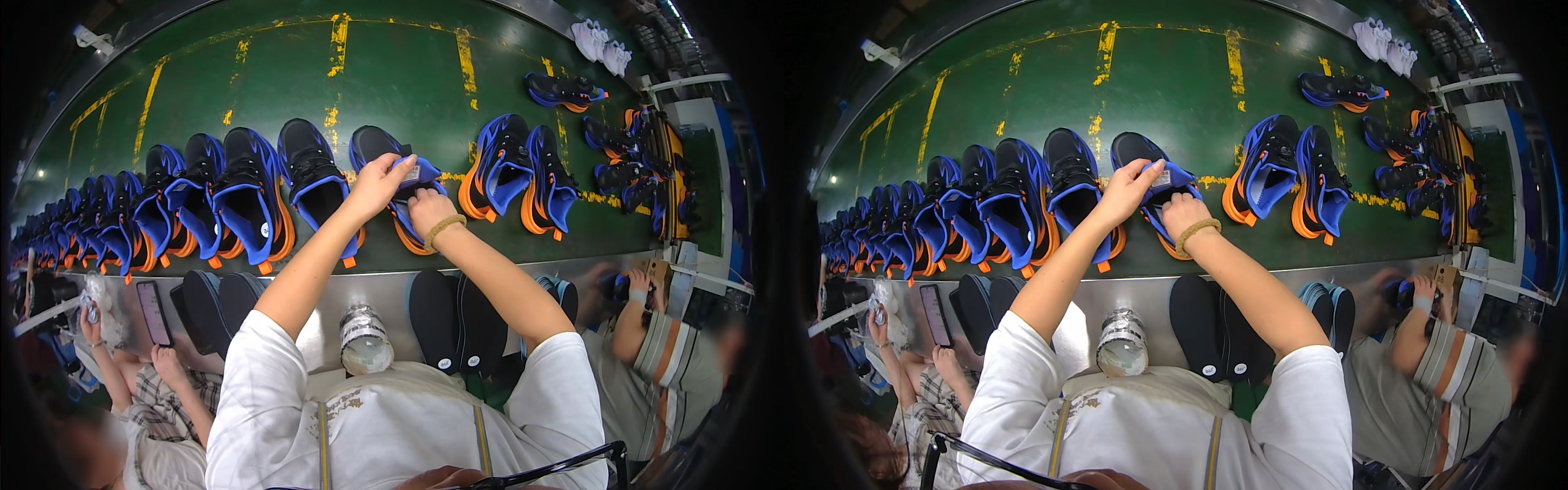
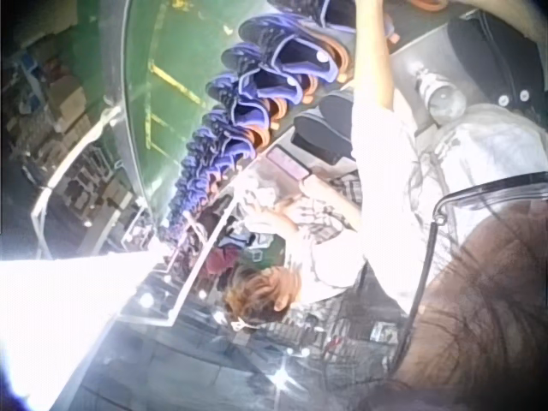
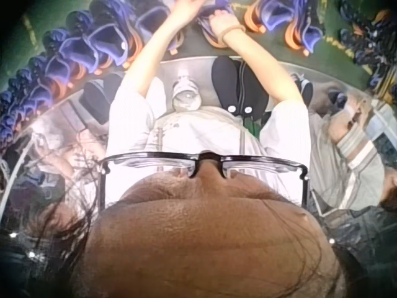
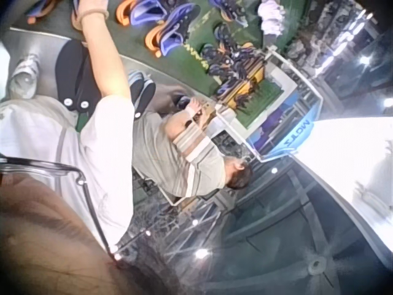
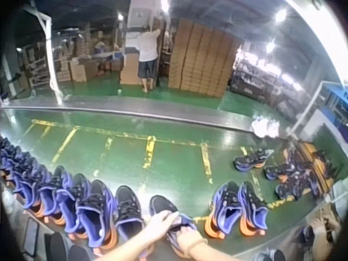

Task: The person picks up insoles from a stack on a table and inserts them into shoes moving along a conveyor belt, adjusting the fit by hand inside each shoe.

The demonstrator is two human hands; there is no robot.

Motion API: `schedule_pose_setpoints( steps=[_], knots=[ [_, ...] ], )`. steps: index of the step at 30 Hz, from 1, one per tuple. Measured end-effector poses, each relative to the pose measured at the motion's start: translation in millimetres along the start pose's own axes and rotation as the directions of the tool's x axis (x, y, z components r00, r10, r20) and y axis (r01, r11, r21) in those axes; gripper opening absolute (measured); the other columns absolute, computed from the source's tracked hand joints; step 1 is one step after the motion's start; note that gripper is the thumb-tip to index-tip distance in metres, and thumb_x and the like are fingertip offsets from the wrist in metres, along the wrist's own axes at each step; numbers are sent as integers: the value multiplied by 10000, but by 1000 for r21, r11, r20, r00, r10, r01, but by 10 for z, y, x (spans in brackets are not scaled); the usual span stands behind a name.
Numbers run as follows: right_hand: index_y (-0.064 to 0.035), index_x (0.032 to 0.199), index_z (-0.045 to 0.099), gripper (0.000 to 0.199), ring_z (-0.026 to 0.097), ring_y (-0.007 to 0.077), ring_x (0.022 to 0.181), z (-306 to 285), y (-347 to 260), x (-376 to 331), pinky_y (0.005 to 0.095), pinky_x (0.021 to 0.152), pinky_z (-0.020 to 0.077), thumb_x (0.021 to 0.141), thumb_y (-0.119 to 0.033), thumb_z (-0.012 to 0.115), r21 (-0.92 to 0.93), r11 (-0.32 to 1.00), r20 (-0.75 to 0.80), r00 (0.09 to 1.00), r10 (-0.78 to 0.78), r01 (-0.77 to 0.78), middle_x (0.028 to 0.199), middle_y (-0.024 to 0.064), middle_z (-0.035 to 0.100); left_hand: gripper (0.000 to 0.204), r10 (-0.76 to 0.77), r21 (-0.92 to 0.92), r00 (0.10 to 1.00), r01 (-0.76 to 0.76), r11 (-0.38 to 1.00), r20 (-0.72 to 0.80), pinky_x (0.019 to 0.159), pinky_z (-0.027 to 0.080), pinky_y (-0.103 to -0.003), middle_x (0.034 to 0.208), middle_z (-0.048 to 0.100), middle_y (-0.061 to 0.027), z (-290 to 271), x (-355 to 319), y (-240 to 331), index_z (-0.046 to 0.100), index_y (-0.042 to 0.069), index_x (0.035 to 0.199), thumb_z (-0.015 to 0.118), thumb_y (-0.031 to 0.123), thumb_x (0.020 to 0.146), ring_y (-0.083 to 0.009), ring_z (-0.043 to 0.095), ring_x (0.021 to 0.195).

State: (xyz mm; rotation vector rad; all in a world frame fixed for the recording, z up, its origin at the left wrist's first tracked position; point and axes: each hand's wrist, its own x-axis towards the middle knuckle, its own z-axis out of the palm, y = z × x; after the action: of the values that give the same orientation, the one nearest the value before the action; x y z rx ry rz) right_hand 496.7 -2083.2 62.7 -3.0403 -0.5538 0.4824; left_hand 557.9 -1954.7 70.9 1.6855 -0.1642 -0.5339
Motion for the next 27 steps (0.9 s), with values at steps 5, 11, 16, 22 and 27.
schedule_pose_setpoints(
  steps=[5, 11, 16, 22, 27],
  knots=[
    [-34, 953, 558, 250, 488, 248, 942, -39, -67, 89, 312, 811, 382, 801, -165, 409, -81, 997, 307, 951, 44, -20, 986, 134, 534, 349, -7, -56, 999, 9, 998, 40, 529, 323, -176, 669, 457, 40, -50, -73, 11, 531, -30, 930, 496, 306, 841, -28, 383, 628],
    [-60, 1141, 495, 404, 421, 242, 1064, -32, -100, 159, 319, 849, 346, 776, -232, 502, -346, 926, 529, 847, 57, 154, 1156, 109, 463, 323, 11, -117, 996, -1, 993, 84, 538, 317, -170, 691, 454, 62, -75, -62, 65, 545, -17, 906, 503, 297, 842, -16, 379, 642],
    [-70, 1130, 507, 453, 460, 234, 1047, -192, -89, 290, 328, 876, 329, 706, -213, 583, -324, 868, 653, 752, -82, 376, 1124, 99, 507, 297, 46, -34, 999, -46, 998, 1, 523, 333, -199, 630, 437, 20, -73, -13, -6, 514, -4, 927, 537, 270, 817, -52, 403, 613],
    [-53, 951, 614, 468, 495, 212, 1007, -508, 13, 25, 358, 1025, 68, 776, -390, 340, -26, 974, 711, 689, -141, 226, 984, 133, 577, 237, 649, 699, 751, -397, 594, -125, 518, 382, -296, 712, 453, -88, 0, -34, 39, 481, 82, 928, 592, 178, 741, -241, 480, 580],
    [32, 890, 586, 515, 503, 216, 989, -298, 4, -167, 377, 1033, 53, 772, -365, 280, 74, 979, 596, 779, -195, 188, 893, 181, 583, 264, 712, 821, 643, -546, 168, 282, 548, 380, -288, 733, 437, -37, -73, -53, 77, 490, 95, 910, 602, 196, 692, -175, 475, 626]
  ],
)
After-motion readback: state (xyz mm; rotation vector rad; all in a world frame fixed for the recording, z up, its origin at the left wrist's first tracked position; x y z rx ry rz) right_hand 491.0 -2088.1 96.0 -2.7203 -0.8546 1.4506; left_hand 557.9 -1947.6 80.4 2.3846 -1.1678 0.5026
